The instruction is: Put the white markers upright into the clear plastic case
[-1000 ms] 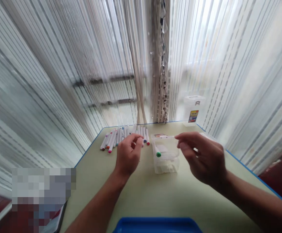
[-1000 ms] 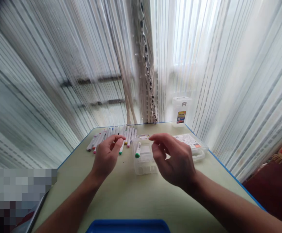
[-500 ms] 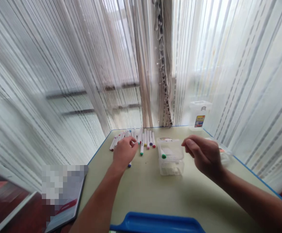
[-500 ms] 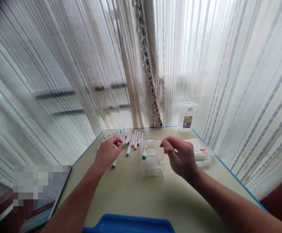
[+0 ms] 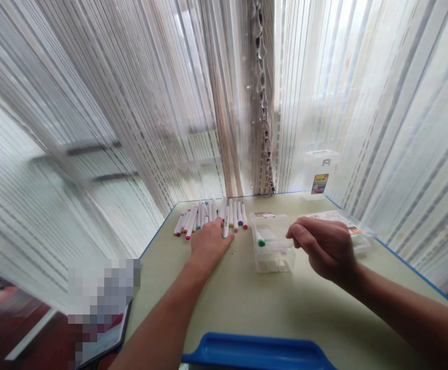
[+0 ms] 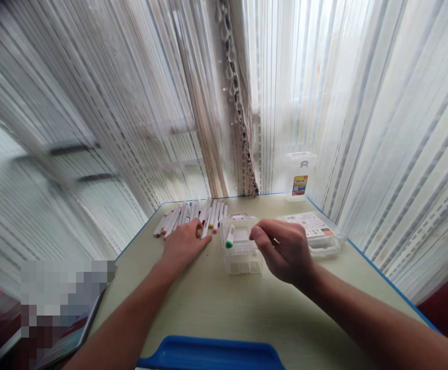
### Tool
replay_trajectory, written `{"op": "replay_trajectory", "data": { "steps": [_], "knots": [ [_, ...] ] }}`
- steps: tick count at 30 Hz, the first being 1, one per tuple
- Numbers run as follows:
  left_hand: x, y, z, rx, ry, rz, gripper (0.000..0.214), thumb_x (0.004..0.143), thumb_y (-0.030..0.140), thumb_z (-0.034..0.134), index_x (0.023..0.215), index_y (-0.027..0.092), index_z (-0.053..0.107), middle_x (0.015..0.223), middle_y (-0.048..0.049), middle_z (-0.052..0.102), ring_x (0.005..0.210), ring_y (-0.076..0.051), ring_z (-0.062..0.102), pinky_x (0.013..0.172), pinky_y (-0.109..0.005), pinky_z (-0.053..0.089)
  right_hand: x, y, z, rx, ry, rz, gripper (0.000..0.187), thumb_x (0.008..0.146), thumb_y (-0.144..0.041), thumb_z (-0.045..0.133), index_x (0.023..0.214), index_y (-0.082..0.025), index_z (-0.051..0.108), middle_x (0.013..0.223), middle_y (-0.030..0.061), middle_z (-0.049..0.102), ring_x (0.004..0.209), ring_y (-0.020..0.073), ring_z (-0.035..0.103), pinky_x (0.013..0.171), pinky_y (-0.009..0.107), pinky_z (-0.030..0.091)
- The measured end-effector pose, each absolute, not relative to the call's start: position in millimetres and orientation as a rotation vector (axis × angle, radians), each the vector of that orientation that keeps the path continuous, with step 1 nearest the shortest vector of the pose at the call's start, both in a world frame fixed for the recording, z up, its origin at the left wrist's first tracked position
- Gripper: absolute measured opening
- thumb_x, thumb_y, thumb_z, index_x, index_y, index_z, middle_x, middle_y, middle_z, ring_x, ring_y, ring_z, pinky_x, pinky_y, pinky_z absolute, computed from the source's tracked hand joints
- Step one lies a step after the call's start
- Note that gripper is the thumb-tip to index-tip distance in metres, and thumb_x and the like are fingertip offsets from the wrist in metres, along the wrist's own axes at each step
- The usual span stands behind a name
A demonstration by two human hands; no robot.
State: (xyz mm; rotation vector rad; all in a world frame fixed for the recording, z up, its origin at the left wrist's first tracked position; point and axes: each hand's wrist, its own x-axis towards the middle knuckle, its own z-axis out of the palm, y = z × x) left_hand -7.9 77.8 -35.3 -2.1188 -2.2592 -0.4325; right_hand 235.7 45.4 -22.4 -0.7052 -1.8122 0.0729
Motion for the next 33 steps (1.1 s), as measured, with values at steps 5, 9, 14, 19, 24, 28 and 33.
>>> {"op": "replay_trajectory", "data": {
  "steps": [5, 9, 14, 19, 24, 28, 33],
  "knots": [
    [-7.3, 79.8, -33.4, -2.05, -2.264, -0.401, 0.027, 0.087, 0.033, 0.061, 0.111, 0.024, 0.068, 0.094, -0.0103, 0.077, 0.089, -0.033, 0.074, 0.075, -0.041, 0.052, 236.4, 44.7, -24.6, -0.716, -1.814, 0.076, 0.034, 0.096, -0.019, 0.05, 0.064, -0.017, 0.064, 0.048, -0.0023, 0.055, 0.042, 0.0103, 0.052, 0.046, 0.023, 0.039],
    [-15.0, 75.3, -25.0, -1.964, -2.263, -0.479, 0.023, 0.089, 0.028, 0.058, 0.11, 0.026, 0.068, 0.097, -0.0088, 0.077, 0.093, -0.032, 0.073, 0.077, -0.041, 0.051, 237.2, 45.2, -25.2, -0.716, -1.813, 0.066, 0.035, 0.096, -0.019, 0.049, 0.064, -0.017, 0.064, 0.049, -0.0023, 0.055, 0.042, 0.0101, 0.052, 0.046, 0.022, 0.039],
    [-25.5, 74.0, -19.4, -1.884, -2.162, -1.101, 0.015, 0.089, 0.028, 0.063, 0.102, 0.024, 0.068, 0.088, -0.0043, 0.076, 0.078, -0.024, 0.07, 0.071, -0.035, 0.05, 237.4, 46.0, -25.5, -0.711, -1.813, 0.069, 0.034, 0.096, -0.02, 0.05, 0.065, -0.018, 0.063, 0.049, -0.0025, 0.056, 0.043, 0.0102, 0.052, 0.047, 0.023, 0.039],
    [-18.5, 74.0, -22.2, -2.033, -1.819, -1.851, 0.023, 0.09, 0.036, 0.066, 0.105, 0.018, 0.068, 0.095, -0.0059, 0.072, 0.066, -0.015, 0.062, 0.06, -0.027, 0.049, 237.7, 49.2, -32.2, -0.722, -1.689, 0.237, 0.019, 0.097, -0.023, 0.051, 0.086, -0.019, 0.065, 0.057, -0.0026, 0.06, 0.043, 0.0108, 0.051, 0.045, 0.024, 0.038],
    [-3.8, 59.6, -21.7, -2.28, -1.548, -1.875, 0.023, 0.095, 0.034, 0.062, 0.111, 0.019, 0.069, 0.102, -0.0067, 0.068, 0.08, -0.016, 0.063, 0.064, -0.024, 0.053, 235.9, 53.7, -35.4, -0.663, -1.52, 0.455, 0.017, 0.097, -0.029, 0.056, 0.111, -0.02, 0.06, 0.069, -0.0017, 0.063, 0.046, 0.0114, 0.05, 0.042, 0.023, 0.036],
    [6.4, 48.0, -19.5, -2.465, -1.359, -1.78, 0.017, 0.097, 0.027, 0.06, 0.11, 0.021, 0.07, 0.105, -0.0071, 0.065, 0.085, -0.016, 0.064, 0.067, -0.025, 0.054, 233.6, 54.6, -31.5, -0.533, -1.449, 0.554, 0.028, 0.097, -0.034, 0.06, 0.121, -0.022, 0.056, 0.072, -0.0023, 0.063, 0.045, 0.01, 0.045, 0.039, 0.022, 0.032],
    [13.3, 42.8, -19.0, -2.535, -1.183, -1.761, 0.015, 0.096, 0.019, 0.061, 0.108, 0.02, 0.069, 0.104, -0.0067, 0.064, 0.088, -0.015, 0.063, 0.069, -0.024, 0.053, 231.8, 50.8, -27.0, -0.509, -1.415, 0.591, 0.034, 0.096, -0.044, 0.063, 0.121, -0.021, 0.058, 0.069, -0.0018, 0.063, 0.043, 0.0101, 0.043, 0.035, 0.021, 0.032]
  ]
}}
